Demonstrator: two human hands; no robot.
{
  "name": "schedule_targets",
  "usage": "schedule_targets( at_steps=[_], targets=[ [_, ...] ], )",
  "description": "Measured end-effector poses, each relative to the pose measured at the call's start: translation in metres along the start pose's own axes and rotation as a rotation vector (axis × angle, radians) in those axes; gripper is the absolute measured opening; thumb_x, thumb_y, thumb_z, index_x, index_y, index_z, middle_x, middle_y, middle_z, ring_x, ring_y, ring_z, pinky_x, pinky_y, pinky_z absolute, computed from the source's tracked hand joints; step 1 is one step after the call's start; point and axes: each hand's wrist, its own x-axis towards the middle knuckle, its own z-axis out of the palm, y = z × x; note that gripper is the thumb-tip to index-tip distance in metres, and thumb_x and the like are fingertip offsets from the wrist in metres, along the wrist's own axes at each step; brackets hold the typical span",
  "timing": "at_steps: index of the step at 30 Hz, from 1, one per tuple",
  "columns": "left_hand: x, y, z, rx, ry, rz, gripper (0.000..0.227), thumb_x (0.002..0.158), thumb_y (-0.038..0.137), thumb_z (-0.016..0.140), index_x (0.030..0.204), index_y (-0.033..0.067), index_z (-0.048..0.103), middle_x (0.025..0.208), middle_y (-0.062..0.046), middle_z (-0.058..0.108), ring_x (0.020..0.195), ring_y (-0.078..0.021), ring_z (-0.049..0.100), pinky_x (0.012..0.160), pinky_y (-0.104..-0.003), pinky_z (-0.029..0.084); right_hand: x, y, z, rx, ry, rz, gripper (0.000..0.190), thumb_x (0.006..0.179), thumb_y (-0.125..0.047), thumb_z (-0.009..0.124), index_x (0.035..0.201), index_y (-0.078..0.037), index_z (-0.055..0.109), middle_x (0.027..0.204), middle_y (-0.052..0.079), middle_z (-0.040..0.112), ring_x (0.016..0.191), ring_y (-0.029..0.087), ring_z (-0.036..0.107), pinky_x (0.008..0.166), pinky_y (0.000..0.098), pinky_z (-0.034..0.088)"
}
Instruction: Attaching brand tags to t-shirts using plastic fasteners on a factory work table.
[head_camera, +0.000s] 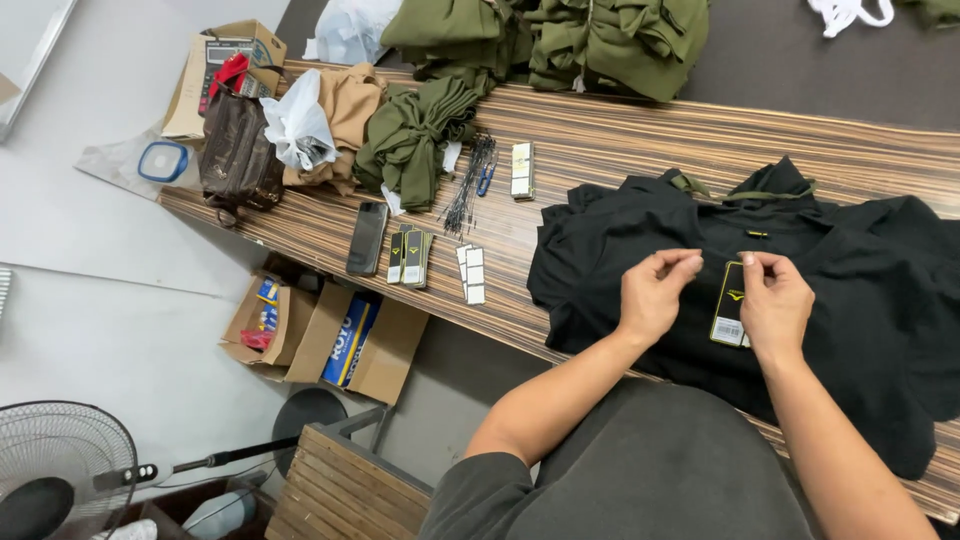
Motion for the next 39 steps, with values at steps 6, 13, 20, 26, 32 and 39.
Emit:
schedule_targets(
  at_steps=[6,13,20,26,32,39],
  targets=[
    [0.032,0.0,0.003,-0.207,0.02,-0.076,0.023,0.1,0.018,0.068,0.113,0.0002,0.073,0.098,-0.011,0.075,0.083,-0.0149,0.072,0.081,-0.026,0.061,-0.001,-0.006,0.005,-0.077,0.036,0.048,0.016,0.109,-0.023,0.066,0.111,-0.011,0.076,0.096,0.001,0.074,0.08,0.012,0.064,0.078,0.0301,0.049],
    [0.064,0.002,0.015,0.531,-0.181,0.007,0.038,0.099,0.039,0.057,0.11,0.0083,0.076,0.097,-0.009,0.078,0.096,-0.0308,0.073,0.085,-0.043,0.052,0.0,0.0,0.001,-0.364,0.069,-0.379,0.012,0.105,-0.014,0.071,0.113,-0.008,0.079,0.108,0.011,0.069,0.098,0.028,0.064,0.088,0.0422,0.052],
    [0.08,0.017,0.028,0.637,-0.274,-0.102,0.033,0.097,0.038,0.06,0.093,0.0069,0.07,0.093,-0.011,0.075,0.103,-0.0352,0.068,0.084,-0.049,0.051,0.015,0.028,-0.001,-0.307,0.062,-0.449,0.013,0.108,-0.012,0.071,0.112,0.0,0.074,0.106,0.012,0.073,0.087,0.025,0.068,0.08,0.0388,0.052],
    [0.084,0.022,0.04,0.571,-0.324,-0.192,0.026,0.098,0.032,0.065,0.089,0.0074,0.064,0.071,-0.009,0.074,0.068,-0.0203,0.075,0.078,-0.039,0.058,0.003,0.04,0.008,-0.337,0.161,-0.63,0.006,0.108,-0.003,0.069,0.112,-0.003,0.073,0.109,0.011,0.072,0.102,0.026,0.068,0.084,0.0382,0.054],
    [0.092,-0.036,0.037,0.16,-0.244,-0.224,0.025,0.093,0.025,0.073,0.097,-0.0003,0.069,0.067,-0.017,0.072,0.062,-0.0218,0.073,0.061,-0.031,0.057,0.015,0.061,0.01,-0.233,0.217,-0.634,0.009,0.112,-0.011,0.072,0.106,-0.005,0.072,0.094,0.013,0.069,0.091,0.036,0.071,0.08,0.0415,0.056],
    [0.076,-0.016,0.029,0.088,-0.116,-0.324,0.024,0.094,0.02,0.076,0.108,0.0008,0.074,0.076,-0.022,0.074,0.067,-0.0227,0.075,0.063,-0.031,0.063,0.021,0.045,0.0,-0.082,0.137,-0.319,0.008,0.106,-0.014,0.076,0.109,-0.008,0.074,0.097,0.01,0.075,0.094,0.03,0.073,0.077,0.04,0.056]
  ],
)
